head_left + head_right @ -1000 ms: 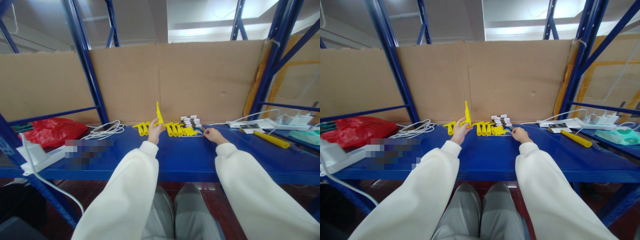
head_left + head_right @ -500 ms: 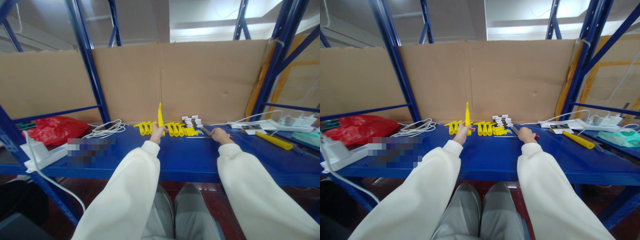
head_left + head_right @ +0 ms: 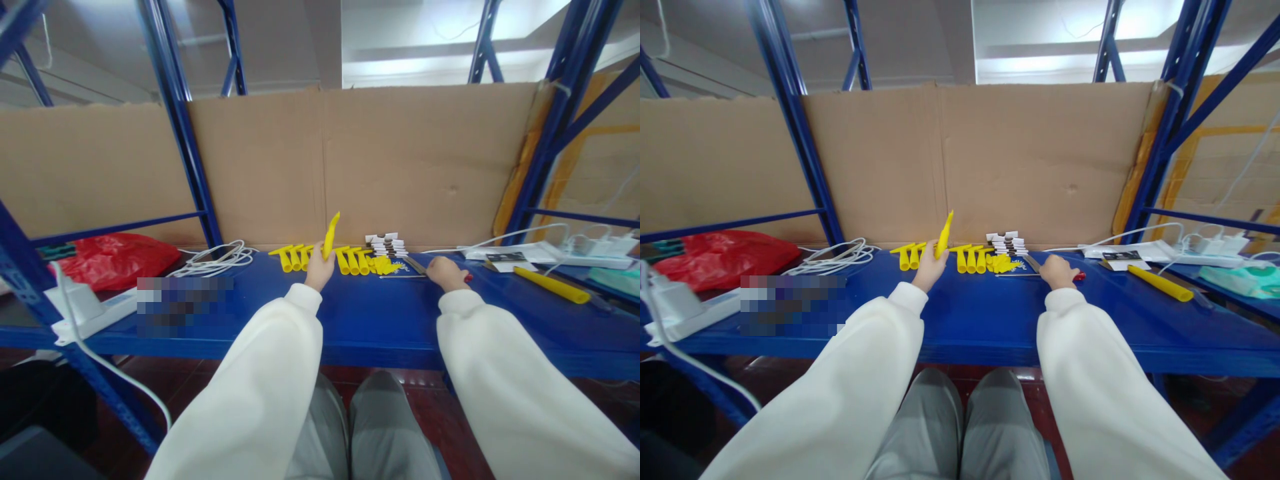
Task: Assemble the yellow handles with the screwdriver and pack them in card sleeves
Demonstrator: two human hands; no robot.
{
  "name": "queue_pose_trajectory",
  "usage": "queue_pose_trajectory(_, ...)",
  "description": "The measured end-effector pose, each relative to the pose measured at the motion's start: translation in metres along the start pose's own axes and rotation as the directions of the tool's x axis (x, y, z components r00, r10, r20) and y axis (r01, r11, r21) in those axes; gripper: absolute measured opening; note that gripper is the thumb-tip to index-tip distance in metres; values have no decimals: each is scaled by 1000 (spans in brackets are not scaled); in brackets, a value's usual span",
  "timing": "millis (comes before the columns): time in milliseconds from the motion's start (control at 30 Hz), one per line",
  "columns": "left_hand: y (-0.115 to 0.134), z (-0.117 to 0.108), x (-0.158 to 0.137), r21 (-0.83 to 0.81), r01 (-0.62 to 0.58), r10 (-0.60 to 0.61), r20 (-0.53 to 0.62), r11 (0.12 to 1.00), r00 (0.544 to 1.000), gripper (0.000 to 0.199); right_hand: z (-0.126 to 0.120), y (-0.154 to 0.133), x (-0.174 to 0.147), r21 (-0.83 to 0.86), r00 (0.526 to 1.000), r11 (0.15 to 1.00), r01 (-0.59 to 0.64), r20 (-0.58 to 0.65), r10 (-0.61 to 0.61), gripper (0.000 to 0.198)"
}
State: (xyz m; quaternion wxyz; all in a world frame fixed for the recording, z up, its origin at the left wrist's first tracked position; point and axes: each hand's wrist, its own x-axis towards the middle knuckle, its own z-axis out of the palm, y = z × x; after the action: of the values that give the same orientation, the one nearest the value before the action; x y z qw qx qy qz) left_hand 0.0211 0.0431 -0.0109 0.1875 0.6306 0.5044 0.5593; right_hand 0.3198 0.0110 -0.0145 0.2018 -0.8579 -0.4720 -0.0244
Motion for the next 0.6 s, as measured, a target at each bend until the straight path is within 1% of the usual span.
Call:
queue_pose_trajectory(33, -1, -2, -1, 69, -68, 69, -7, 995, 998, 34, 0, -1, -1, 0, 1000, 1000, 1, 3, -1, 29)
queue_pose_trajectory(67, -1, -5, -3, 137, -113, 114, 2, 984, 994, 38, -1, -2, -1, -2, 1000, 1000, 0, 9, 0, 29)
queue_pose_trajectory(100, 0, -8, -5, 201, -133, 131, 20, 970, 991, 41, -1, -3, -1, -4, 1000, 1000, -3, 14, 3, 29)
queue_pose_trajectory(200, 4, -16, -11, 377, -168, 136, 111, 911, 984, 47, 1, -4, 2, -18, 1000, 1000, -6, 29, 6, 31)
queue_pose_trajectory(300, 9, -21, -18, 524, -220, 158, 161, 823, 974, 56, 3, -6, 6, -48, 1000, 999, 1, 19, 0, 39)
queue_pose_trajectory(367, 10, -22, -20, 584, -240, 170, 172, 776, 970, 62, 5, -9, 8, -63, 1000, 998, 3, 8, -3, 48)
queue_pose_trajectory(467, 10, -23, -21, 633, -245, 157, 192, 735, 969, 69, 4, -14, 7, -58, 1000, 998, -5, 16, 5, 61)
queue_pose_trajectory(533, 9, -23, -21, 656, -245, 138, 211, 714, 968, 74, 4, -16, 6, -48, 1000, 999, -9, 28, 10, 65)
queue_pose_trajectory(600, 8, -24, -21, 678, -237, 114, 222, 695, 968, 77, 5, -16, 7, -44, 999, 999, -5, 38, 7, 64)
